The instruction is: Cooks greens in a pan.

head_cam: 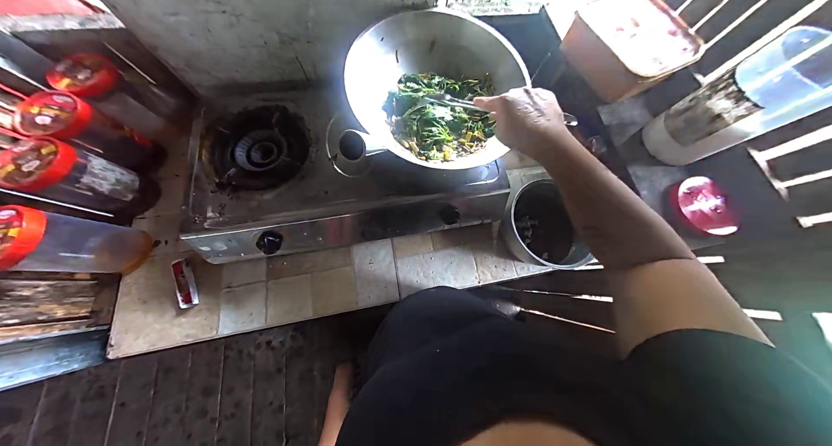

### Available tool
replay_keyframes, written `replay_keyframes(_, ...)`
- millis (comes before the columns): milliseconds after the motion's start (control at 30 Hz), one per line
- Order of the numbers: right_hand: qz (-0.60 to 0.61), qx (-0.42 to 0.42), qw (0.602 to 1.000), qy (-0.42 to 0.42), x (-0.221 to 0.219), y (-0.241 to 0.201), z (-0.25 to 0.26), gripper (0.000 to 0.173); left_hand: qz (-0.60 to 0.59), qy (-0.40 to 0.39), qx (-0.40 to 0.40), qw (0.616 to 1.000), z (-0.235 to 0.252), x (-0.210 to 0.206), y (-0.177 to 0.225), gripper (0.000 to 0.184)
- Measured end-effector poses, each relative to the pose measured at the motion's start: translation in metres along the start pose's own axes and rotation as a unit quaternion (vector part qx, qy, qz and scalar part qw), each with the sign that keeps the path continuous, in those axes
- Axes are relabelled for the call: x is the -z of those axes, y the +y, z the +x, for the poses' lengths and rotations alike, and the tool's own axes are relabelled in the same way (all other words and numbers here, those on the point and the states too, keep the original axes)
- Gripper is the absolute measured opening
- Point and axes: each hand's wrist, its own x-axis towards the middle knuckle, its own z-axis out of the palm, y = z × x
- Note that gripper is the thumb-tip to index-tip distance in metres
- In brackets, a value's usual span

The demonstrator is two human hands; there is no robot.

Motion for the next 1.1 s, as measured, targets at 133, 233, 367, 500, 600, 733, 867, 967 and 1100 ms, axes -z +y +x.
replay_keyframes(133, -0.025, 0.005, 1.0, 0.0, 0.023, 0.011, -0.032, 0.041, 0.002, 0.056, -0.011, 0.998, 0.043, -0.017, -0.024, 0.036)
replay_keyframes(233, -0.049, -0.018, 0.999, 0.003, 0.026, 0.007, -0.039, 0.04, -0.016, 0.024, -0.011, 1.0, 0.01, -0.008, -0.009, 0.038)
replay_keyframes(367, -0.013, 0.0, 1.0, -0.024, 0.004, -0.002, -0.012, 0.047, -0.054, 0.006, 0.028, 0.998, -0.016, -0.001, 0.011, 0.038)
replay_keyframes(500, -0.031, -0.004, 1.0, -0.001, 0.029, 0.019, -0.04, 0.041, -0.064, 0.105, 0.017, 0.992, 0.076, -0.029, -0.03, 0.035)
replay_keyframes(600, -0.042, -0.02, 0.999, 0.008, 0.03, 0.012, -0.049, 0.04, -0.038, 0.019, 0.0, 0.999, 0.05, -0.01, -0.019, 0.039)
replay_keyframes(733, -0.012, -0.006, 1.0, -0.009, 0.006, 0.009, -0.015, 0.044, -0.104, 0.074, 0.001, 0.992, 0.065, -0.022, -0.021, 0.036)
replay_keyframes(867, -0.011, -0.029, 0.999, 0.011, 0.045, 0.029, -0.004, 0.039, -0.097, 0.074, 0.004, 0.993, 0.092, -0.024, -0.034, 0.04)
replay_keyframes(967, -0.032, -0.088, 0.995, 0.023, 0.052, 0.03, 0.034, 0.034, -0.104, 0.054, -0.001, 0.993, 0.069, -0.018, -0.034, 0.039)
replay_keyframes(1100, -0.011, -0.182, 0.983, -0.005, 0.048, -0.013, 0.084, 0.031, -0.081, 0.086, 0.006, 0.993, 0.1, -0.038, -0.063, 0.039)
